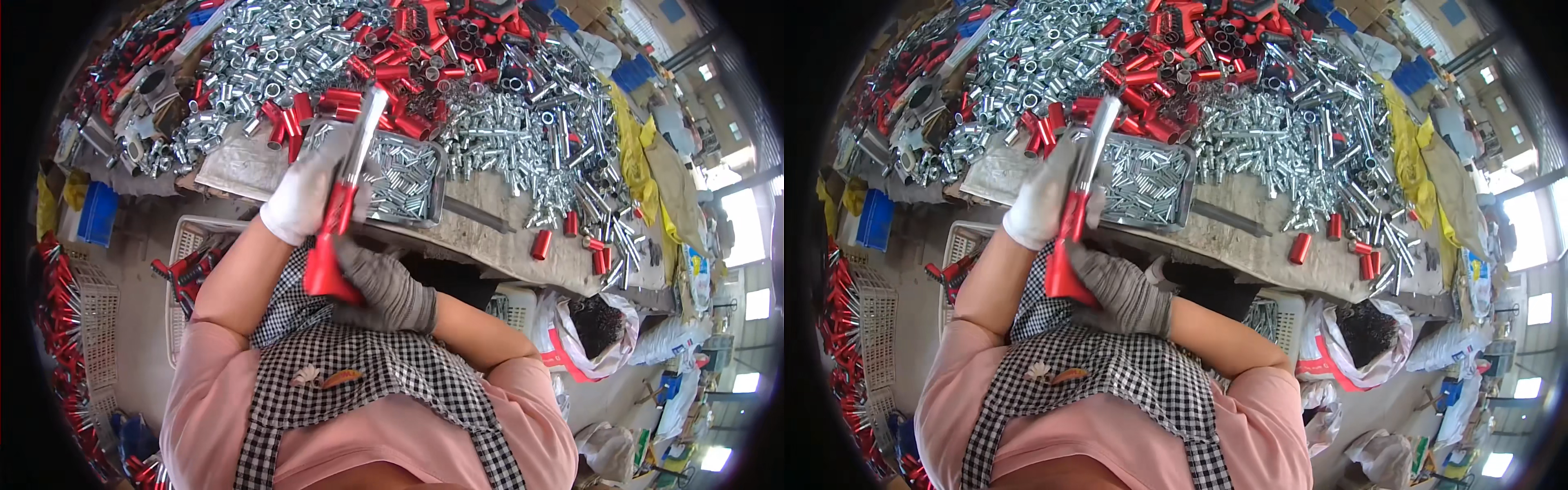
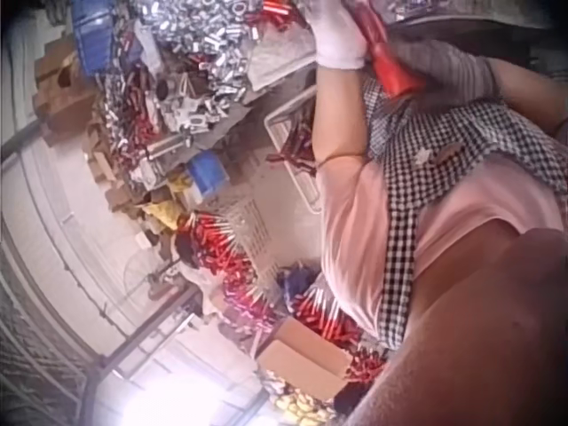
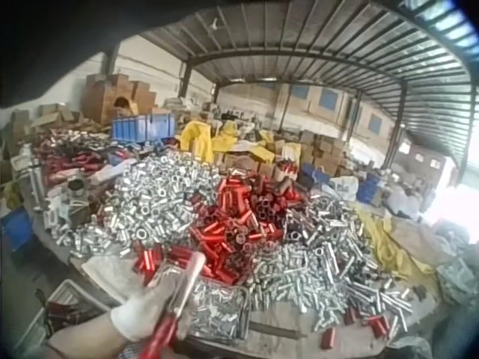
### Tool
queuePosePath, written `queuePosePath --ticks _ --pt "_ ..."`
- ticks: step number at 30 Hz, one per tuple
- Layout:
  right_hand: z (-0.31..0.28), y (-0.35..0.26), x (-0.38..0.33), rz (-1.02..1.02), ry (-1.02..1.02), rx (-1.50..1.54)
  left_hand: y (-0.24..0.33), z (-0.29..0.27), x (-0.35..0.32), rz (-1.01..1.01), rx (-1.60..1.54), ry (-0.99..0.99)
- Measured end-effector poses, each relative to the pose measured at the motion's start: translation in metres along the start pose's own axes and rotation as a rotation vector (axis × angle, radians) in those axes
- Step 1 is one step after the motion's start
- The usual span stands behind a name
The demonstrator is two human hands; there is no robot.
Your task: Manually assembling metal rods and red sleeves into a mechanical base component.
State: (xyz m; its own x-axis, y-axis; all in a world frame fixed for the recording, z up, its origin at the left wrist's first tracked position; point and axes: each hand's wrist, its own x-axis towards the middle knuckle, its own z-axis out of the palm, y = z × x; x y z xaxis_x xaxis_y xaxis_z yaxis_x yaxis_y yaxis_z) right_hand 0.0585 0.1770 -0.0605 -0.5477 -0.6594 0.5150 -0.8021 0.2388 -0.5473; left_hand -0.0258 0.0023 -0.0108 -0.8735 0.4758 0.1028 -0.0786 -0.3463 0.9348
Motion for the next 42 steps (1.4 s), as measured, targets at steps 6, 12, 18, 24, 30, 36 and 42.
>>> queuePosePath --ticks 6,12,18,24,30,36,42 --pt "-0.116 0.088 -0.038 0.773 0.366 -0.049 0.011 -0.004 -0.029 -0.207 0.221 -0.104" --pt "-0.192 0.194 -0.075 1.396 -0.027 -0.881 -0.012 -0.002 -0.050 -0.429 0.211 -0.254" --pt "-0.169 0.160 -0.062 0.979 0.533 0.264 -0.001 0.004 -0.063 -0.464 0.144 -0.203" --pt "-0.066 0.022 0.024 0.511 0.140 0.740 -0.022 -0.006 -0.061 -0.434 0.170 -0.276" --pt "-0.035 0.037 0.051 0.162 -0.125 0.509 -0.027 -0.024 -0.068 -0.315 0.326 -0.362" --pt "-0.013 0.041 0.063 0.368 -0.154 0.912 -0.017 -0.036 -0.066 -0.087 0.281 -0.235" --pt "-0.052 0.110 0.095 0.481 0.149 0.350 -0.007 -0.043 -0.075 0.030 0.410 0.007"
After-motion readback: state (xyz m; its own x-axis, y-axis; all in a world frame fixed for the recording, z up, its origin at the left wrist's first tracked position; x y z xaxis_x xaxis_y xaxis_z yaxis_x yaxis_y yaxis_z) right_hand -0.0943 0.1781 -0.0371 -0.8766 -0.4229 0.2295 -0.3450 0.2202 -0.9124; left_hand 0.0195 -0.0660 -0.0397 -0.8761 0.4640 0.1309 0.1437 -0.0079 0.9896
